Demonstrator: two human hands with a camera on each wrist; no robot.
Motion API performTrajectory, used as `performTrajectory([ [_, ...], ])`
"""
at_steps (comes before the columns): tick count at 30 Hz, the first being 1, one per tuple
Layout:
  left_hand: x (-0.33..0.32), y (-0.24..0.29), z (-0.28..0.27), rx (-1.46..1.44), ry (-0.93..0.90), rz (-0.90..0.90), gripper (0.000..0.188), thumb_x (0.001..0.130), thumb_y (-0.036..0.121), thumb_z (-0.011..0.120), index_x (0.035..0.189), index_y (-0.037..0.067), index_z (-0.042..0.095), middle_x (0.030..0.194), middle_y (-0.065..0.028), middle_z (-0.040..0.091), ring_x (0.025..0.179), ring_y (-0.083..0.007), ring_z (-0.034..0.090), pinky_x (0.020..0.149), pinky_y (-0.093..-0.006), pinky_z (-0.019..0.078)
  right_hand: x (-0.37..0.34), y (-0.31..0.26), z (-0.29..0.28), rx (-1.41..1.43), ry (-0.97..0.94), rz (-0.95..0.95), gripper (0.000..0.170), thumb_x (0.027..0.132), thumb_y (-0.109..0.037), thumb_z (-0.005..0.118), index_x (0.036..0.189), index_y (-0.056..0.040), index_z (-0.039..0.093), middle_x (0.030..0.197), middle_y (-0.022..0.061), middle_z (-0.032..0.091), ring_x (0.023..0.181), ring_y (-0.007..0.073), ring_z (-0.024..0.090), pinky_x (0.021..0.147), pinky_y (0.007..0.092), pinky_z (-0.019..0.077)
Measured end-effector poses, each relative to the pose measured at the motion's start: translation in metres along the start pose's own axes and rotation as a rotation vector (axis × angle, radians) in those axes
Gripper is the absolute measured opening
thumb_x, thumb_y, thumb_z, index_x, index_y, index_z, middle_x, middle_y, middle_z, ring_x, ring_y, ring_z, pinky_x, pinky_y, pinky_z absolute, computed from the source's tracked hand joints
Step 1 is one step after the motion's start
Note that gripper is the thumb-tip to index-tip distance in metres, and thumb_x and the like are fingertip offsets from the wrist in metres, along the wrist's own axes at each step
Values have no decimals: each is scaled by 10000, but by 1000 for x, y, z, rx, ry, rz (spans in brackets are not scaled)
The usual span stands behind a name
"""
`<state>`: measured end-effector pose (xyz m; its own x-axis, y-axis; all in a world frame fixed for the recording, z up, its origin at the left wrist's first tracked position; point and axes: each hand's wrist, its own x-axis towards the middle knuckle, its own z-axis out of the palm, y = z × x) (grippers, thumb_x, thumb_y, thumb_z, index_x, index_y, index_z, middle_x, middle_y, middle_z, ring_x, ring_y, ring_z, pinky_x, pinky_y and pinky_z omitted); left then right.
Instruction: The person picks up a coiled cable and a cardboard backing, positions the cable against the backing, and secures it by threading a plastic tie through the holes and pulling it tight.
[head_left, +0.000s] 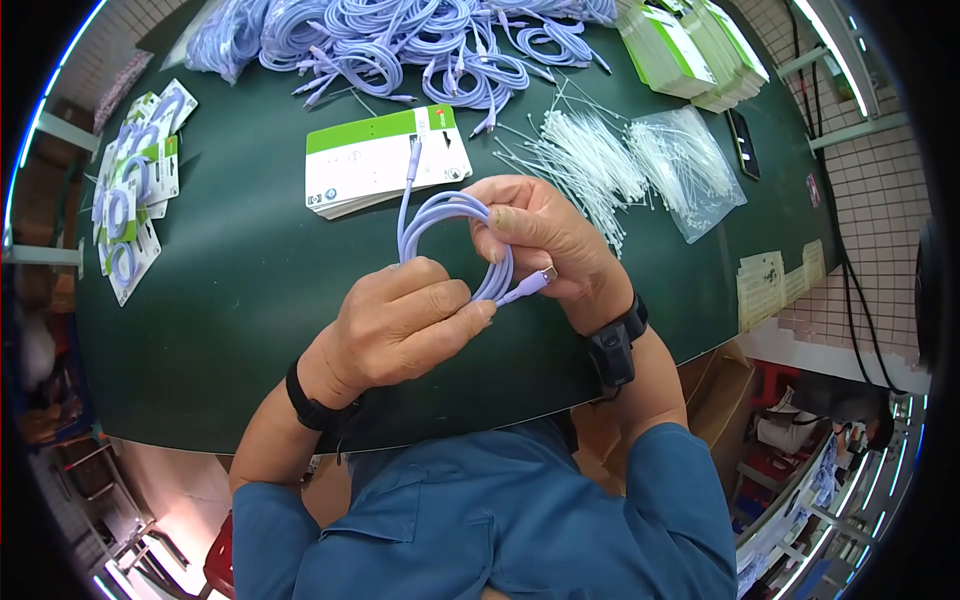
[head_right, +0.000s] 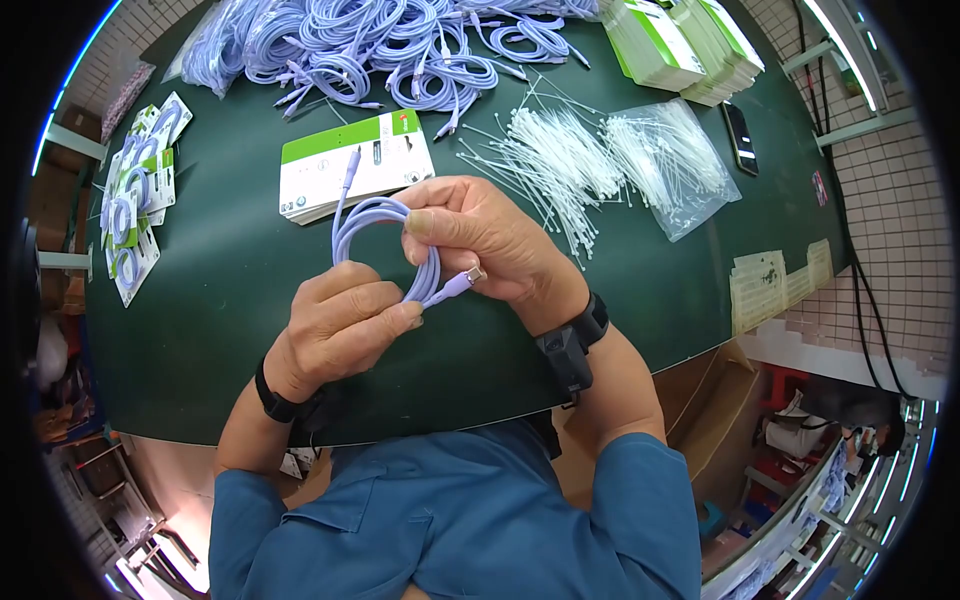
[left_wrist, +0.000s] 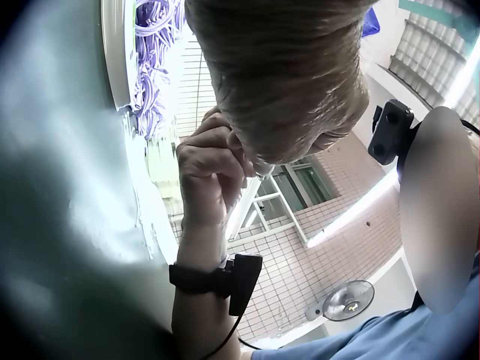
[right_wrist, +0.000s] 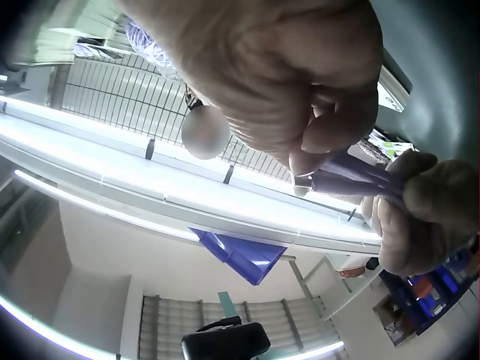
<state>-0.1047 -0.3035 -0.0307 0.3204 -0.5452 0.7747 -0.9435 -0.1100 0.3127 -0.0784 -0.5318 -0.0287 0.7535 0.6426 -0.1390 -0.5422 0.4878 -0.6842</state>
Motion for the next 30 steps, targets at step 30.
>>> performTrajectory([
  [30,11,-12,-32,55,-24,-23,317,730,-24,821,1033,51,767,881,-52,694,733,-218,649,578,-324,533,-9,-9,49,-1783,-22,-724,407,832,-57,740,1239,-50,718,1003,61,702,893,263,717,727,378,598],
])
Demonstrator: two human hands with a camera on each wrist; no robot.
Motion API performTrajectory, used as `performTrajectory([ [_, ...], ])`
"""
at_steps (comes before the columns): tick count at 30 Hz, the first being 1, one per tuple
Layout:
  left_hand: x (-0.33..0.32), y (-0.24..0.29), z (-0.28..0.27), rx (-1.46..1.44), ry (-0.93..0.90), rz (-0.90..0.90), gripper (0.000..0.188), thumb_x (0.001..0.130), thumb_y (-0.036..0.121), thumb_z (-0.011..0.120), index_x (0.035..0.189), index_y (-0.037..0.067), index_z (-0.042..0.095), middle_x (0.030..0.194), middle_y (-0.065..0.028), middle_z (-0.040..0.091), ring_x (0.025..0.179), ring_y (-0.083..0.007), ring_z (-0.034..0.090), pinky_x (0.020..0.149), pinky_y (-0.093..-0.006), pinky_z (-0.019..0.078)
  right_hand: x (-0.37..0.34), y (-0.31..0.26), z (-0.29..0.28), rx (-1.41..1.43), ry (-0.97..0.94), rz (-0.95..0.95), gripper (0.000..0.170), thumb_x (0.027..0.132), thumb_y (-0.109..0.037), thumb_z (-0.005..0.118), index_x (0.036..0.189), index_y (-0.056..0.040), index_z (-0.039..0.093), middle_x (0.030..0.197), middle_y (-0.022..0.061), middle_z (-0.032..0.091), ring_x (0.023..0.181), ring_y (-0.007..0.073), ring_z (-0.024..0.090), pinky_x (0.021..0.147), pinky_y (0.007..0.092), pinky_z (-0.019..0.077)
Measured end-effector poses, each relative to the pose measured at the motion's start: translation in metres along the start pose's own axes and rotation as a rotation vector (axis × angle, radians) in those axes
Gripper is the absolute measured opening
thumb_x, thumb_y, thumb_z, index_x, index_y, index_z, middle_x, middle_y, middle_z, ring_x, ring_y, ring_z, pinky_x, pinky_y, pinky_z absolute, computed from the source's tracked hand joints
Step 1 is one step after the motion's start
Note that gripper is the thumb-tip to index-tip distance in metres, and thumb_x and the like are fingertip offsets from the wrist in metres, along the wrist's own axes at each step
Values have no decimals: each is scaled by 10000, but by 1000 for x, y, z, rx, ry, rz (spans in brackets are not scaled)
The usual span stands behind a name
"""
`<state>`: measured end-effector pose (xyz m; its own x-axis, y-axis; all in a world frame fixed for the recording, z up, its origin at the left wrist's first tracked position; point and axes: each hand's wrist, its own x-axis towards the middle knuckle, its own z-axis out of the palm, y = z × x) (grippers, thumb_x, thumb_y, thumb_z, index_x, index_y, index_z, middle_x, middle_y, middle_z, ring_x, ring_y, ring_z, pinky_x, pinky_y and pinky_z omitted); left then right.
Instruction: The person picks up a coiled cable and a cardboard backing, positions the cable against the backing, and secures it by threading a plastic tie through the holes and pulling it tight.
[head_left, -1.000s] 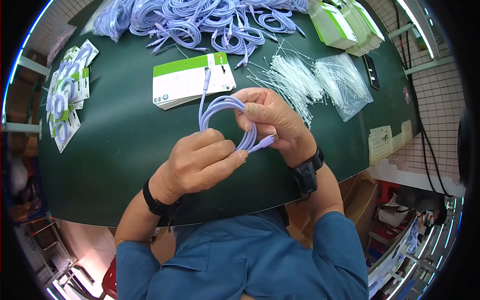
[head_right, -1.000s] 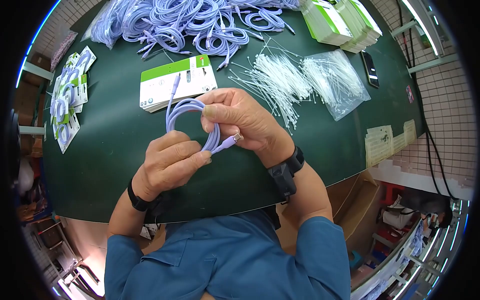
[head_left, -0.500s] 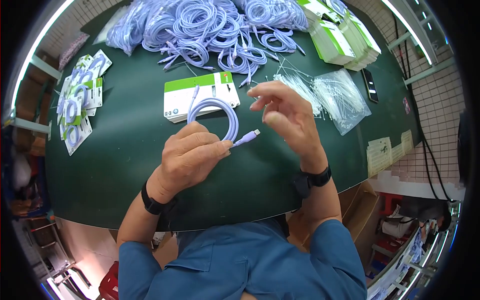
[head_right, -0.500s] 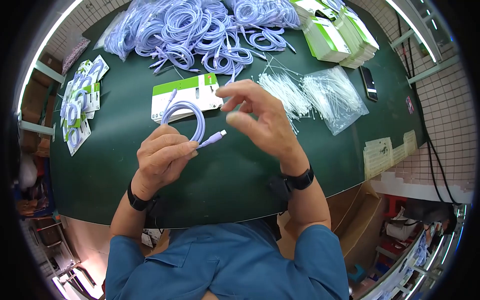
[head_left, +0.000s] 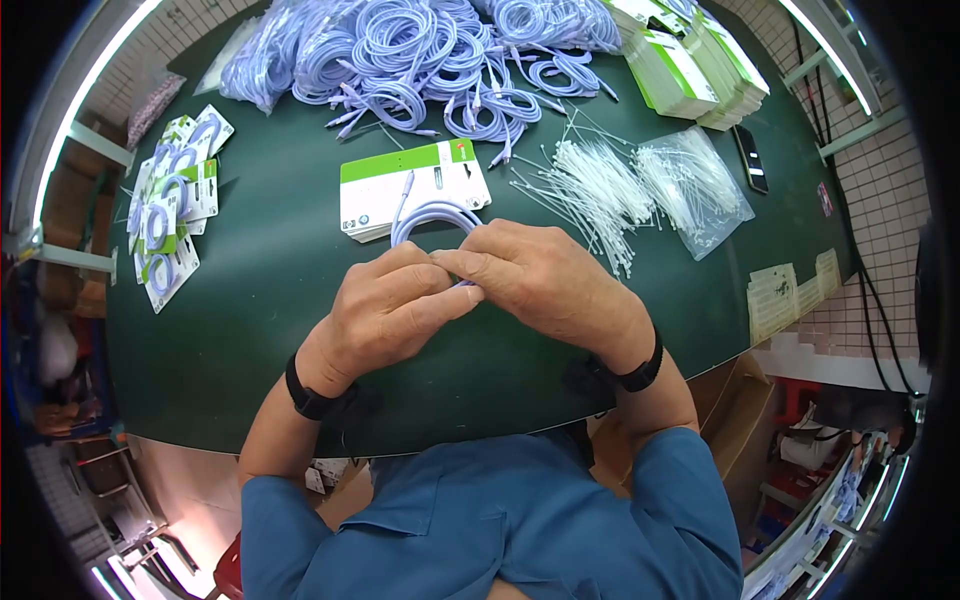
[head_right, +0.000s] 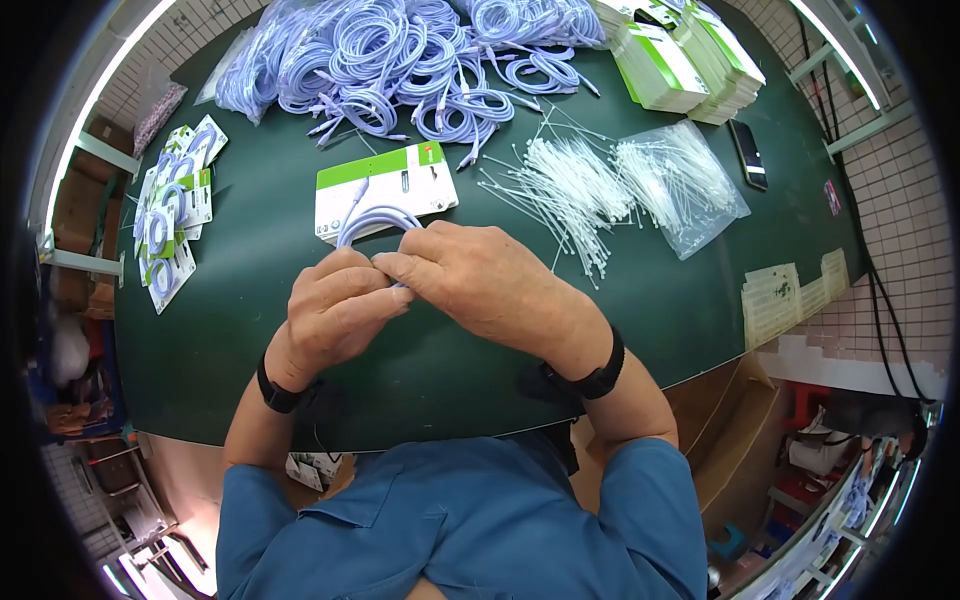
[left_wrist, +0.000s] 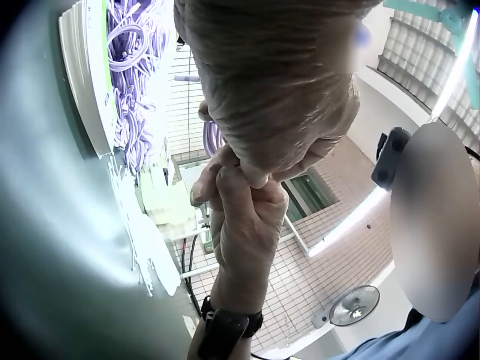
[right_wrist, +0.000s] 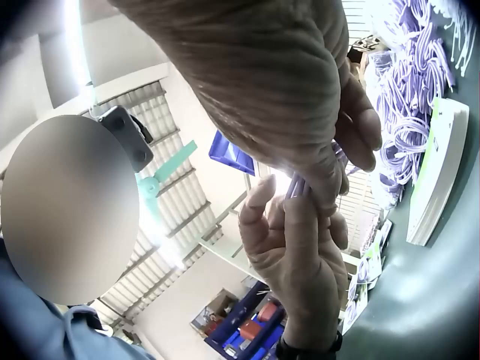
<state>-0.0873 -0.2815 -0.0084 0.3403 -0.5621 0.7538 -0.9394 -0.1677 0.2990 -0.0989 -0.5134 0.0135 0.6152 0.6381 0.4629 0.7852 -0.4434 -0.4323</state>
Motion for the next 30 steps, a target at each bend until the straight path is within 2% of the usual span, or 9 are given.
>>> performTrajectory([
  [5,-3,-5,-2,-18,-17,37,332,722,-29,829,1037,57,763,884,-55,691,740,-223,657,569,-324,531,-2,5,7,20,57,-30,387,844,-47,727,1231,-50,722,1002,61,700,873,266,714,719,379,595],
  [9,-3,-6,1,-7,-5,16,337,708,-23,846,1023,60,762,873,-57,697,751,-223,663,578,-320,529,-3,7,9,41,45,-15,411,840,-38,744,1248,-60,704,1009,77,700,872,299,717,723,395,595],
  [12,2,0,3,-57,13,-122,354,725,-20,906,1033,57,751,854,-75,716,743,-244,677,647,-334,552,-3,6,10,194,31,102,462,822,-37,781,1270,-71,677,1010,96,700,875,339,714,736,422,597],
  [17,0,-7,6,-46,1,-80,360,691,-9,858,1035,68,782,857,-49,714,724,-210,640,586,-315,518,-4,10,8,221,-7,121,506,816,-54,822,1291,-72,649,1032,111,707,895,370,718,747,431,598],
  [25,1,-5,6,-59,-41,-80,413,687,-9,850,1084,98,804,864,-51,714,706,-204,627,577,-315,512,-4,11,-3,514,-51,221,443,827,-122,879,1218,-50,684,1074,102,740,911,310,742,759,377,596],
  [30,0,-2,3,-101,-31,-53,402,689,-21,844,1072,96,804,879,-61,715,717,-212,642,578,-319,519,-6,17,-8,569,-80,210,372,817,-124,891,1137,-47,717,967,81,750,842,260,743,737,344,582],
])
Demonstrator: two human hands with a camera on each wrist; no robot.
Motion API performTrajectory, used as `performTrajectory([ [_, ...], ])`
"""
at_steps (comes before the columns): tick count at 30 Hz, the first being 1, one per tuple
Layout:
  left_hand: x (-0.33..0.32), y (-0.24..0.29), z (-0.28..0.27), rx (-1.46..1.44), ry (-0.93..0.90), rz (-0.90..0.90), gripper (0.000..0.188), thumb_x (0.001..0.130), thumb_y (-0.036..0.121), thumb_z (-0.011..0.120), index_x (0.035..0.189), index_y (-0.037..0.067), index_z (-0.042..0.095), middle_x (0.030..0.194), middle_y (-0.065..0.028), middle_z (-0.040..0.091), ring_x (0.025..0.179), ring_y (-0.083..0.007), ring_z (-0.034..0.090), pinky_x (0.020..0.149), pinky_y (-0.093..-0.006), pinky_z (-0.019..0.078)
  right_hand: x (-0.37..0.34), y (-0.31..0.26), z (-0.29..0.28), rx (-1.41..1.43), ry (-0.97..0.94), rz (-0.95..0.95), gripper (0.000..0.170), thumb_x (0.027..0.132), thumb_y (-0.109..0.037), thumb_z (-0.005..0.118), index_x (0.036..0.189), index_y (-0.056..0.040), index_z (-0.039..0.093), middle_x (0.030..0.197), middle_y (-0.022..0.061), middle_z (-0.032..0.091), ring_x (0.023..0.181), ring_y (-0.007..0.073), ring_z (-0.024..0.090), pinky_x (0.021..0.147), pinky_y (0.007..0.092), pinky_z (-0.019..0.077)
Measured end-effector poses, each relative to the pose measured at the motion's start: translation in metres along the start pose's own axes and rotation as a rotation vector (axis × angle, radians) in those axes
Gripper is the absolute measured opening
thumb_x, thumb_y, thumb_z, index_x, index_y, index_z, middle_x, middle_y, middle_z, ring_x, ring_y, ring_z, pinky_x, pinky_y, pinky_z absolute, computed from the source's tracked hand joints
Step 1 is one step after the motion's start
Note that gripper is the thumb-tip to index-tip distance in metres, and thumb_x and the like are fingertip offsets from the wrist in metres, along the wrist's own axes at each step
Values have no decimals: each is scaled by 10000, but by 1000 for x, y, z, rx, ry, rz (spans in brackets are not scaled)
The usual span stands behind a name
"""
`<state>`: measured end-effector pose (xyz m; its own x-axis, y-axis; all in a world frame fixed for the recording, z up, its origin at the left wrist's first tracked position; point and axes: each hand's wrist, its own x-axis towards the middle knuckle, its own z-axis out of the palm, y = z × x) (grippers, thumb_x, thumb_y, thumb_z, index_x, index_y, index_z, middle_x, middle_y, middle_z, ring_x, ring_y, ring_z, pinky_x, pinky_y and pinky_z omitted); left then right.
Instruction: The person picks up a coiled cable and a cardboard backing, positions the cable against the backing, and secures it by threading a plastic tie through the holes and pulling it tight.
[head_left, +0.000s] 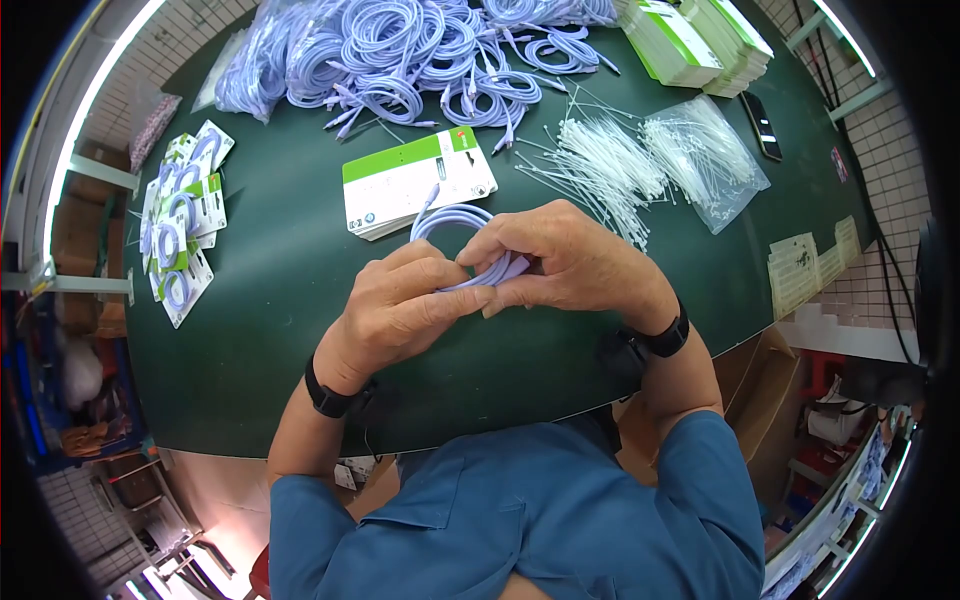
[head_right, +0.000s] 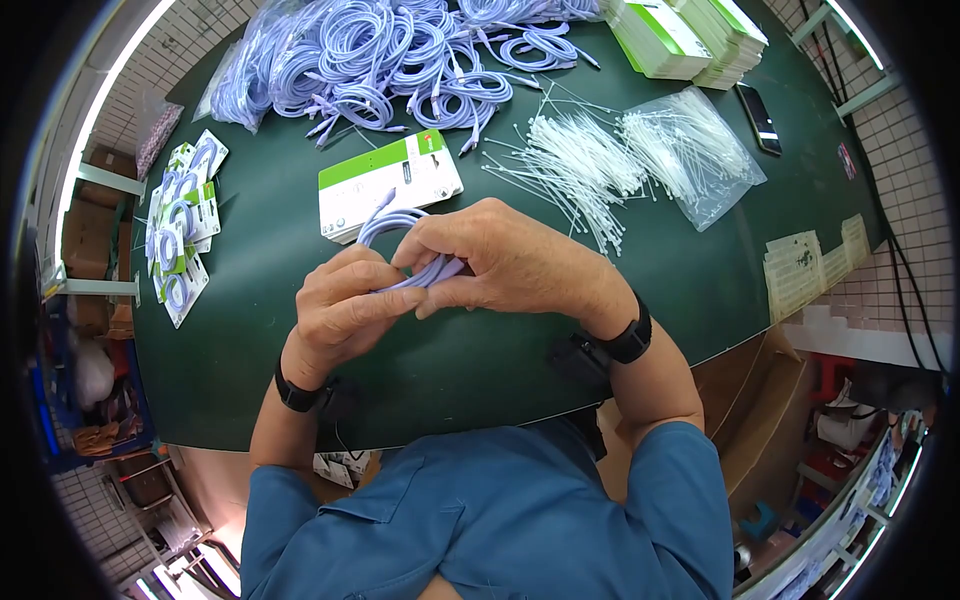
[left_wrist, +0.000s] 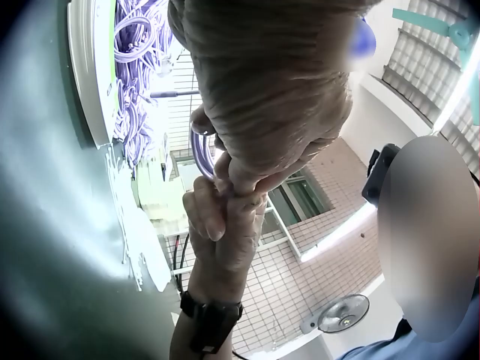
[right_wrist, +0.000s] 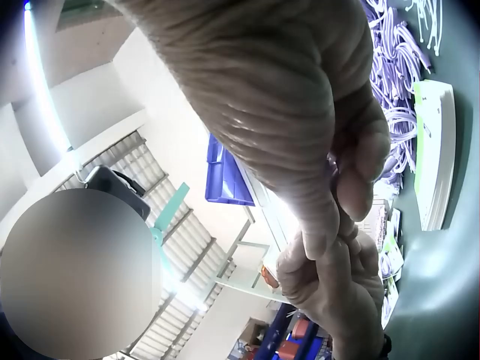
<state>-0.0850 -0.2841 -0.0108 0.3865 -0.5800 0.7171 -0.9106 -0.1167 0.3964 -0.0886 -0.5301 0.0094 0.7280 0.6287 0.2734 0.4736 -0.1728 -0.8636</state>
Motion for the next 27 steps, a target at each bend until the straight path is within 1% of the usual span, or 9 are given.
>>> performTrajectory([
  [2,0,4,-1,-30,6,1,392,690,-29,841,1060,94,801,887,-69,715,723,-220,651,581,-321,523,0,-4,-2,68,-31,64,339,820,-119,887,1110,-51,725,915,71,745,808,246,740,720,333,571],
  [7,-3,4,-6,-32,-24,4,380,701,-28,829,1062,82,780,916,-80,716,744,-230,661,578,-326,526,1,-2,-1,26,-14,-24,295,835,-121,877,1081,-57,729,894,60,737,779,230,728,697,329,558],
  [11,-4,1,-10,-7,-48,9,363,715,-21,817,1060,70,750,944,-88,710,764,-237,667,578,-328,528,1,-9,-3,19,-23,42,261,852,-102,858,1072,-59,724,906,60,737,768,234,719,681,328,547],
  [15,-5,3,-15,-18,-93,17,340,734,-5,802,1060,63,733,953,-80,691,777,-232,669,576,-326,528,-2,-11,-2,-42,-21,-10,234,854,-85,843,1047,-55,713,904,70,725,764,245,712,666,333,543],
  [18,0,10,-24,43,-176,45,306,749,9,800,1041,58,723,939,-67,670,776,-223,664,567,-321,522,-2,-16,-5,-201,-28,-81,246,846,-89,845,1036,-57,692,903,79,713,775,274,713,660,361,549],
  [22,2,7,-28,107,-141,204,262,768,37,806,1009,57,703,935,-60,647,768,-206,652,546,-308,506,-2,-23,4,-320,42,-223,277,832,-116,857,1035,-67,675,912,75,705,775,289,714,642,377,561],
  [23,3,6,-32,113,-132,207,262,768,37,806,1009,57,703,935,-60,647,768,-206,652,546,-308,506,-3,-26,6,-328,36,-228,277,832,-116,857,1035,-67,675,912,75,705,775,289,714,642,377,561],
  [26,0,7,-46,174,-289,321,234,748,33,837,942,59,708,952,-93,677,770,-225,688,569,-308,537,-6,-36,12,-419,-35,-207,287,829,-127,860,1037,-74,669,941,70,708,771,292,715,625,375,572],
  [27,-2,6,-48,174,-288,320,234,748,33,837,942,59,708,952,-93,677,770,-225,688,569,-308,537,-7,-36,14,-419,-36,-207,287,829,-127,860,1037,-74,669,941,70,708,771,292,715,625,375,572],
])
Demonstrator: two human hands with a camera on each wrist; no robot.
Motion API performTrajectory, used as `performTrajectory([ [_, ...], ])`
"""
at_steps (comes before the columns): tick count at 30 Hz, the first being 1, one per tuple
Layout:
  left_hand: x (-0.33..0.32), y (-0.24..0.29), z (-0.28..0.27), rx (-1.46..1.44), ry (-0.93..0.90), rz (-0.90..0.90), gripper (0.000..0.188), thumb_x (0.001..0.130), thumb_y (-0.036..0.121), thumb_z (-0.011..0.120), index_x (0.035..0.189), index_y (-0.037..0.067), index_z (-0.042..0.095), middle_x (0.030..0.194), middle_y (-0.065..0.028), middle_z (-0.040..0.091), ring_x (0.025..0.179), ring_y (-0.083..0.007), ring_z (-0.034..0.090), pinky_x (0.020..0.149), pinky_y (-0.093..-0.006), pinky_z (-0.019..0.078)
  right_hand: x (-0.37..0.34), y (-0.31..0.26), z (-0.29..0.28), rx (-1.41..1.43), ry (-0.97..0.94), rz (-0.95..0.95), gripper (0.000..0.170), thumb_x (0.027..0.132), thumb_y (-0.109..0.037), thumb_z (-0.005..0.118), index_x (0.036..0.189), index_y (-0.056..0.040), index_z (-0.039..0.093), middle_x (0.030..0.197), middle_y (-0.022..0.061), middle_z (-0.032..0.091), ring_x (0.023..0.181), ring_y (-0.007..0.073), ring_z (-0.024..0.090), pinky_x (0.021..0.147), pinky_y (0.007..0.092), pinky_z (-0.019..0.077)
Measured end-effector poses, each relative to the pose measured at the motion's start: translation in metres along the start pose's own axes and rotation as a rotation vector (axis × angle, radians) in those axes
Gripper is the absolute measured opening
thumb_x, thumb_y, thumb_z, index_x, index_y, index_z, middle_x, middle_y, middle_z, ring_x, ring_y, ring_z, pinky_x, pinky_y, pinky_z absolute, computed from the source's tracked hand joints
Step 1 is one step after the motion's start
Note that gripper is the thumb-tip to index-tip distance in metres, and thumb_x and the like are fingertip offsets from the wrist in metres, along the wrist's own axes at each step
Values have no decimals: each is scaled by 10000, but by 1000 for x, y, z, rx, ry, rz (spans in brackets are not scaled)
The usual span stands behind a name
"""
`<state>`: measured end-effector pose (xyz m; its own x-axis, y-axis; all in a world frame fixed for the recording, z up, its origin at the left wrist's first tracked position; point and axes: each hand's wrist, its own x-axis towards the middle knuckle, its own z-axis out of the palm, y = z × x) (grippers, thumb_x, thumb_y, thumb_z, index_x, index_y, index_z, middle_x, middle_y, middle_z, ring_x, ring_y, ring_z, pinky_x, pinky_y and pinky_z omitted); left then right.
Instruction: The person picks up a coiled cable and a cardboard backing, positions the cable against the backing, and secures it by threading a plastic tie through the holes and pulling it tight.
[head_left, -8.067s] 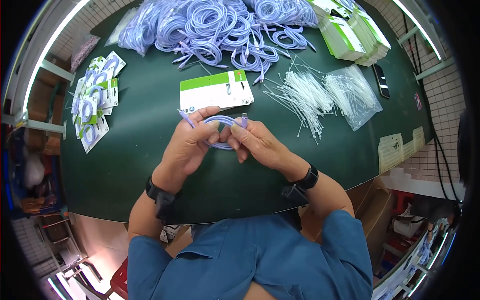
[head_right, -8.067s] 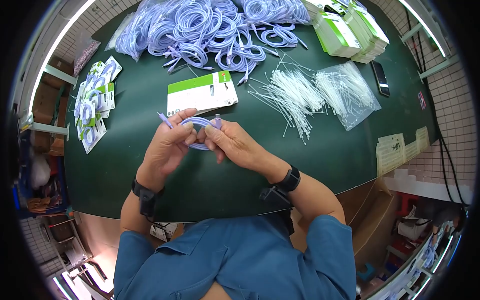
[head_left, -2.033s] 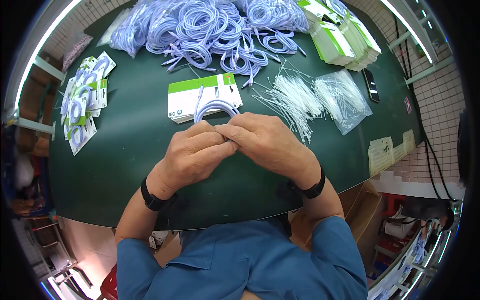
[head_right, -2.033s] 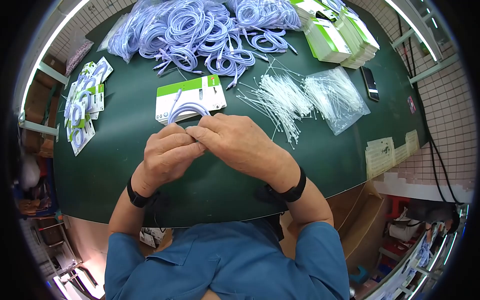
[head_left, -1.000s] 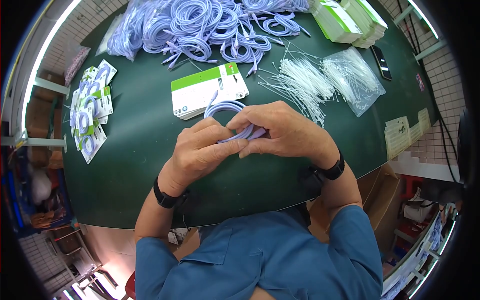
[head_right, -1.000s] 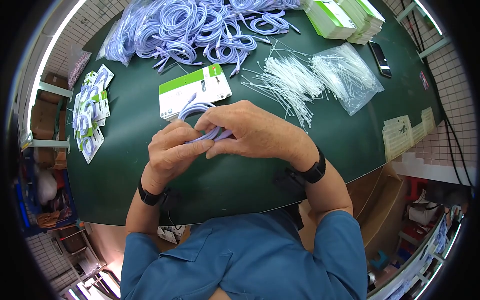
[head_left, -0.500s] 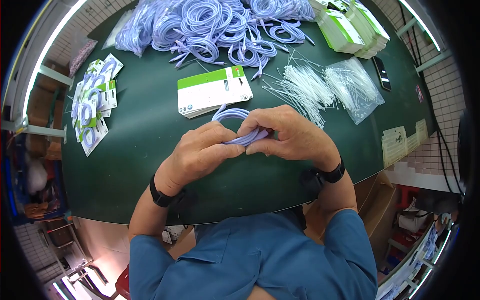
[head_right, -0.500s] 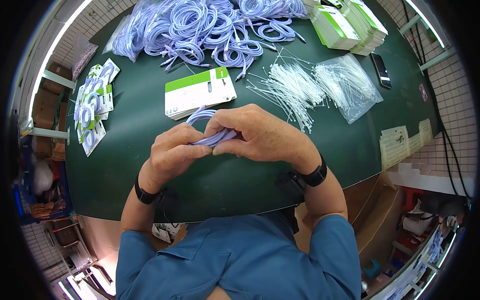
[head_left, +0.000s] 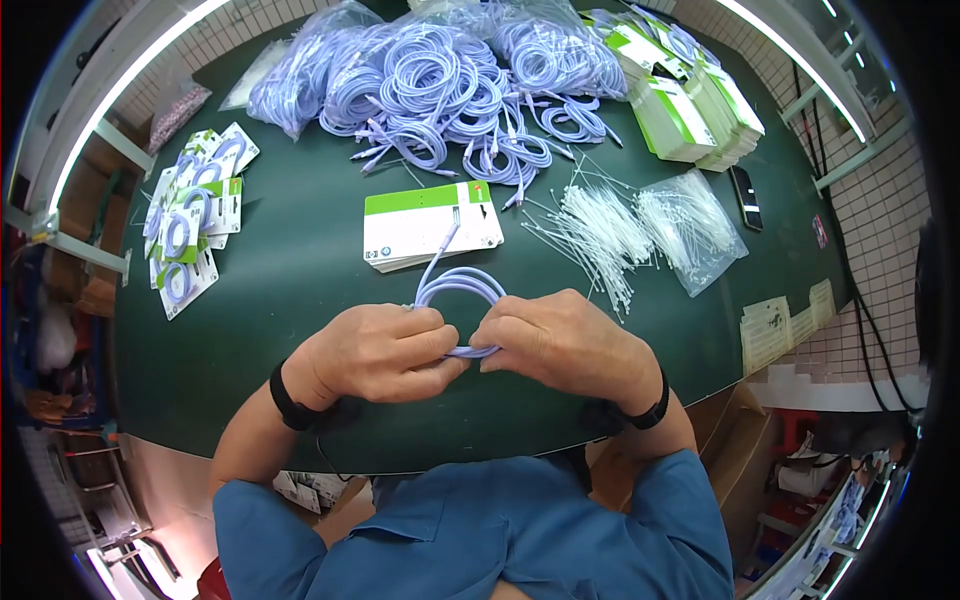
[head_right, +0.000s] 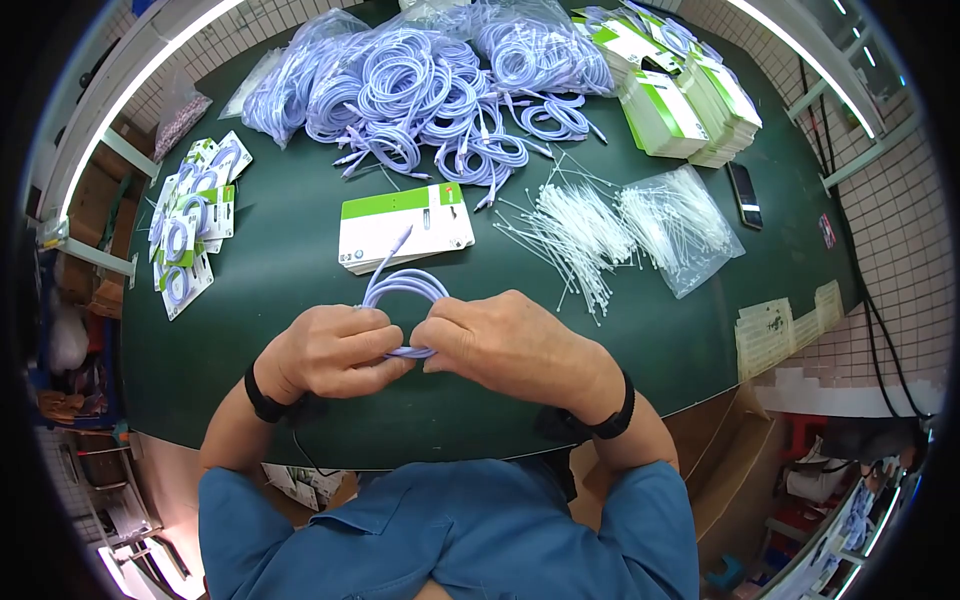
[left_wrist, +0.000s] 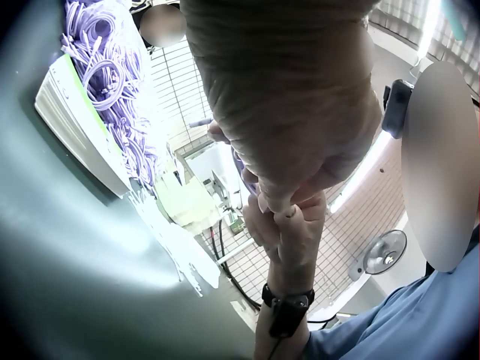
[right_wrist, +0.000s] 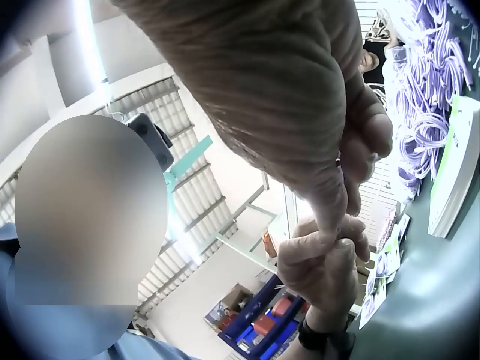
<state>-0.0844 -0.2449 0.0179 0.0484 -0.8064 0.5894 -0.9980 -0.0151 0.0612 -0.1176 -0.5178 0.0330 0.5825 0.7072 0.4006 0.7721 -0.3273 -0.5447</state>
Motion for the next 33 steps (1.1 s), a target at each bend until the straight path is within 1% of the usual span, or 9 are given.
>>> performTrajectory([
  [4,-6,-1,-2,13,-24,48,221,761,48,828,943,74,705,940,-72,657,755,-202,672,553,-296,519,-3,-2,7,-27,-48,27,289,829,-120,856,1044,-73,670,957,64,707,760,269,718,607,355,576],
  [7,-7,4,-5,77,-5,56,215,816,95,814,974,82,668,958,-42,627,767,-149,622,534,-271,471,-5,0,14,-54,37,-102,269,846,-117,833,1056,-71,671,966,57,707,760,248,720,622,352,575],
  [11,-20,-3,-8,80,-68,68,219,771,66,826,943,108,697,969,-52,652,768,-170,659,544,-279,490,-4,-1,24,-203,77,-185,240,862,-110,795,1065,-63,677,978,56,710,776,231,724,644,351,577],
  [20,-35,-9,1,114,-148,67,252,780,54,829,994,108,706,1067,-68,669,850,-184,673,621,-289,522,-5,18,47,-125,101,-173,243,856,-72,750,1085,-35,680,1002,87,724,823,255,737,676,355,587],
  [27,-13,-8,13,-64,28,-290,342,821,83,848,1141,59,729,1236,-158,687,1002,-314,727,831,-390,611,-12,40,35,-197,233,-114,256,843,-37,758,1086,-27,675,1017,127,741,838,285,750,674,366,609],
  [28,-16,-10,14,-70,16,-290,342,821,83,848,1141,59,729,1236,-158,687,1002,-314,727,831,-390,611,-14,43,33,-190,242,-107,256,843,-37,758,1086,-27,675,1017,127,741,838,285,750,674,366,609],
  [31,-30,-29,22,8,141,-520,449,816,149,878,1221,50,712,1333,-191,657,1201,-389,681,995,-463,582,-17,55,22,-192,339,-49,283,831,0,785,1089,-30,672,990,136,745,846,302,757,681,373,618],
  [32,-30,-36,25,4,128,-518,449,816,149,878,1221,50,712,1333,-191,657,1201,-389,681,995,-463,582,-19,59,20,-186,349,-41,283,831,0,785,1089,-30,672,990,136,745,846,302,757,681,373,618],
  [33,-28,-44,28,42,72,-626,540,792,170,898,1272,45,686,1378,-201,628,1255,-402,639,1032,-477,552,-21,62,17,-186,364,-2,290,831,9,793,1091,-31,671,985,137,746,843,307,757,686,374,619],
])
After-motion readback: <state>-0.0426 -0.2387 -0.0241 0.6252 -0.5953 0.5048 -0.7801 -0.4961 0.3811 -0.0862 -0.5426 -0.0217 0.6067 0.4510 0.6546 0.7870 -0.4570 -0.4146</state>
